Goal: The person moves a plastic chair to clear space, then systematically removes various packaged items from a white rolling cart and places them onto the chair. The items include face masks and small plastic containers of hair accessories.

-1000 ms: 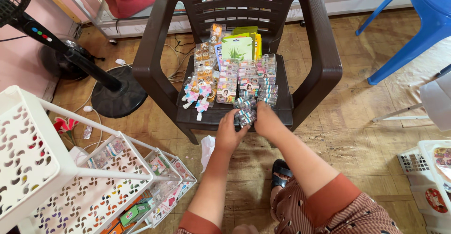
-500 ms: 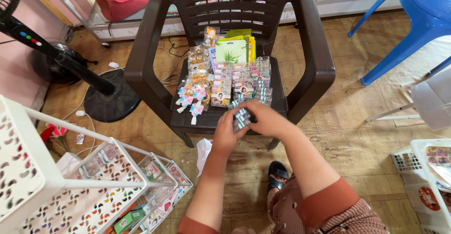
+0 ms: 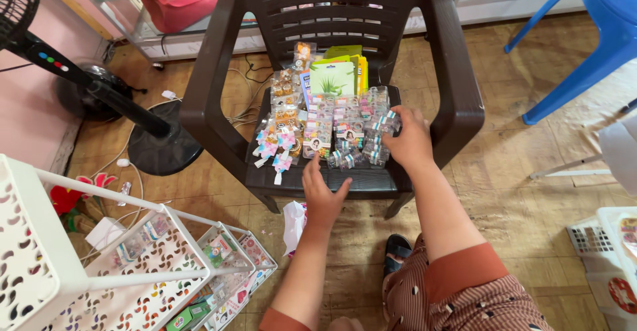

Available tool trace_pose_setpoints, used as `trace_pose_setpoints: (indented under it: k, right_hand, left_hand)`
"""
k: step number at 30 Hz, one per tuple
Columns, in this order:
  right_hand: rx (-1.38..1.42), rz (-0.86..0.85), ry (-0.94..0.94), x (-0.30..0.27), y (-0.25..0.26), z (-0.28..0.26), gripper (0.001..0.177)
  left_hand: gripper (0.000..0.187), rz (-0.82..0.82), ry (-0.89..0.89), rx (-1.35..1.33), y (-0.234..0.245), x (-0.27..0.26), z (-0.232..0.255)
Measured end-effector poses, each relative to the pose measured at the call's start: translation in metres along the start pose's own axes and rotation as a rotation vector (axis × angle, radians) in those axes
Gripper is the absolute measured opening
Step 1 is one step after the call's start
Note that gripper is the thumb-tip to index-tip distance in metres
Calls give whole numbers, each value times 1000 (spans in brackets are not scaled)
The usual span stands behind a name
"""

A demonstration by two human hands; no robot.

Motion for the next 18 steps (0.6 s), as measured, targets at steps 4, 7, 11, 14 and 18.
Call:
trace_pose_setpoints:
  k: [4,7,11,14,18]
  right_hand:
    - [139,-97,-57,10,-9,4,65]
    - [153,-134,8,16,-15,5,71]
    - [231,-171,-74,18,-23,6,77]
    - [246,-257,-156,16,-27,5,75]
    - [100,-85,14,13,-13,-12,71]
  left_hand:
    - [100,-2,-23,47,-9,-2,-5]
    - [93,25,-42,59,-13,0,-6]
    - [87,17,40,46,-15,0,-7]
    - [80,16,44,39,-16,1,-7]
    - [73,34,44,26,-17,2,-6]
Point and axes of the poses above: each hand's wrist, its own x-axis towards the middle knuckle, its own y-axis out of the back of the hand, z = x × y, the point moved 2 cm from there along x, towards the middle knuckle, and after that the axes turned 10 degrees about -z, right-handed, at the moved point
